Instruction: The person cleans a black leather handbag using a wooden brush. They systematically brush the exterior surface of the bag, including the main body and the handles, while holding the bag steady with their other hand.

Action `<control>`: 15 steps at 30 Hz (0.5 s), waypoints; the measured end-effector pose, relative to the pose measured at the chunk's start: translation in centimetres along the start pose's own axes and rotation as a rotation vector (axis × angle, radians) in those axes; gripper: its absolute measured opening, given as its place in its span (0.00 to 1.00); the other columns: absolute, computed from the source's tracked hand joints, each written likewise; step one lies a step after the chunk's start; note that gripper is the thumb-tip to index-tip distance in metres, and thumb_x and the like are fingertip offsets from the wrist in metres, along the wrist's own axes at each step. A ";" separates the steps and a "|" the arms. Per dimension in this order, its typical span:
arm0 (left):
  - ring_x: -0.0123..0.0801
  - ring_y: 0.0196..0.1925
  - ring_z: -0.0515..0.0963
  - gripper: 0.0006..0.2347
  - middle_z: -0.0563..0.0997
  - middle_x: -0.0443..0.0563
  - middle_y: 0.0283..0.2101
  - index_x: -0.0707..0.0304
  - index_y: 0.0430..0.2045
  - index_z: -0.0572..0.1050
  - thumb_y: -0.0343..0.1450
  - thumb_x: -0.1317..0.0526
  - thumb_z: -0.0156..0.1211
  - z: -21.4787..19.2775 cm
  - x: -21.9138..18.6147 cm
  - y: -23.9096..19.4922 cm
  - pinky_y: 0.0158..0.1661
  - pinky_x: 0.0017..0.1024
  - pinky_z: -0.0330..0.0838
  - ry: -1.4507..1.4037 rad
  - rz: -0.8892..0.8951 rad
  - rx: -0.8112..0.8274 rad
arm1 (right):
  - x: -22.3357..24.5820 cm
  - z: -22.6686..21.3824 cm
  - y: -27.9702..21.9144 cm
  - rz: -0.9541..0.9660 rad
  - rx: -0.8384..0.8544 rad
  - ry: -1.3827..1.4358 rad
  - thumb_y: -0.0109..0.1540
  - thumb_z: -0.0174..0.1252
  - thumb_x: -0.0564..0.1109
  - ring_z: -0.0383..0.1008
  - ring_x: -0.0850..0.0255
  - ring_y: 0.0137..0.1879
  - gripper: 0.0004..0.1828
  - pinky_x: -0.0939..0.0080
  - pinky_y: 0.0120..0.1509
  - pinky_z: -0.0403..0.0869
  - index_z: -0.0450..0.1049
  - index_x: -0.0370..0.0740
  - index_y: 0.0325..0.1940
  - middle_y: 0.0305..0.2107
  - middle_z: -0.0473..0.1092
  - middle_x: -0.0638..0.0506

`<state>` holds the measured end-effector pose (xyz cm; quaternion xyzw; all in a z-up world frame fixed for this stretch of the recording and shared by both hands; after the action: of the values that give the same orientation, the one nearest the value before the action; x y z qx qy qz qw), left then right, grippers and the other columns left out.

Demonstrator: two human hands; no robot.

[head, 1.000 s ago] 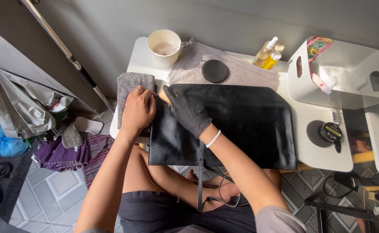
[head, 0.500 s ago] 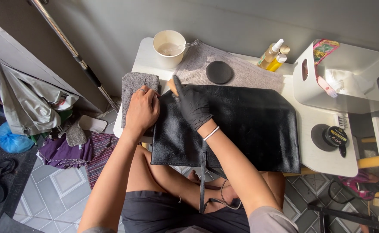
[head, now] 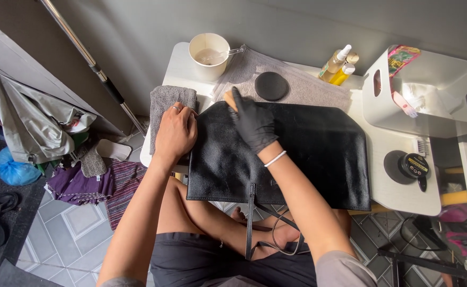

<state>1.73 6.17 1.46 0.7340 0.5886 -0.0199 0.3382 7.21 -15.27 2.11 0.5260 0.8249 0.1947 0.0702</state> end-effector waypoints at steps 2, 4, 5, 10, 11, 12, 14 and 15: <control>0.53 0.39 0.79 0.07 0.74 0.56 0.34 0.59 0.29 0.77 0.73 0.63 0.50 0.0 0.0 -0.1 0.43 0.42 0.71 -0.004 -0.003 -0.003 | 2.0 -0.1 -0.4 -0.057 0.053 0.042 0.67 0.50 0.58 0.83 0.49 0.38 0.31 0.48 0.36 0.80 0.61 0.54 0.74 0.43 0.79 0.48; 0.52 0.38 0.79 0.07 0.74 0.55 0.34 0.58 0.29 0.77 0.73 0.63 0.50 -0.1 0.1 0.1 0.43 0.42 0.71 -0.007 -0.004 -0.004 | 4.2 -0.6 -1.2 -0.112 0.104 0.083 0.68 0.49 0.57 0.83 0.48 0.40 0.30 0.47 0.35 0.80 0.60 0.53 0.75 0.45 0.79 0.47; 0.53 0.38 0.79 0.07 0.74 0.55 0.34 0.58 0.29 0.77 0.74 0.63 0.50 -0.2 0.0 0.2 0.42 0.42 0.71 -0.003 -0.002 -0.017 | 5.3 -0.9 -2.0 -0.129 0.180 0.045 0.69 0.47 0.59 0.82 0.49 0.35 0.30 0.51 0.32 0.79 0.59 0.54 0.75 0.42 0.78 0.47; 0.51 0.39 0.79 0.08 0.73 0.52 0.34 0.57 0.33 0.77 0.76 0.63 0.48 -0.5 -0.3 -0.1 0.42 0.40 0.71 0.002 -0.016 -0.038 | 6.1 -3.4 -3.7 -0.189 0.393 0.082 0.70 0.48 0.55 0.82 0.48 0.31 0.27 0.53 0.31 0.80 0.63 0.45 0.72 0.39 0.76 0.36; 0.50 0.39 0.79 0.08 0.73 0.52 0.34 0.57 0.34 0.76 0.77 0.63 0.47 -0.5 -0.3 -0.1 0.43 0.40 0.71 0.007 -0.019 -0.043 | 4.9 -2.8 -3.2 -0.124 0.306 0.081 0.69 0.49 0.56 0.82 0.48 0.31 0.27 0.54 0.30 0.79 0.64 0.48 0.72 0.36 0.77 0.41; 0.50 0.39 0.79 0.08 0.73 0.53 0.34 0.57 0.34 0.76 0.78 0.63 0.46 -0.5 -0.4 -0.2 0.43 0.40 0.71 0.011 -0.021 -0.044 | 3.6 -2.3 -3.0 -0.055 0.221 0.080 0.69 0.51 0.56 0.83 0.49 0.30 0.27 0.55 0.29 0.78 0.64 0.50 0.71 0.34 0.78 0.46; 0.50 0.40 0.80 0.08 0.74 0.53 0.35 0.58 0.37 0.75 0.78 0.63 0.45 -0.7 -0.8 -0.3 0.44 0.40 0.71 0.002 -0.043 -0.036 | 2.6 -0.1 -1.2 0.010 0.169 0.079 0.69 0.50 0.57 0.82 0.47 0.31 0.27 0.49 0.31 0.79 0.62 0.52 0.72 0.32 0.78 0.46; 0.51 0.41 0.80 0.09 0.74 0.54 0.35 0.59 0.39 0.75 0.79 0.63 0.44 -1.0 -0.9 -0.2 0.44 0.40 0.71 -0.004 -0.062 -0.030 | 1.9 0.8 -0.2 0.074 0.113 0.079 0.69 0.49 0.58 0.82 0.44 0.32 0.28 0.43 0.34 0.79 0.60 0.53 0.73 0.31 0.78 0.45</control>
<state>0.94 5.91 2.50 0.7103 0.6106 -0.0230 0.3495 6.49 -13.46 1.52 0.5512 0.8166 0.1710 0.0008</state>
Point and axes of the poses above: each hand's wrist, its own y-axis towards the middle knuckle, its own z-axis out of the palm, x = y × z, the point moved 4 cm from there along y, towards the middle knuckle
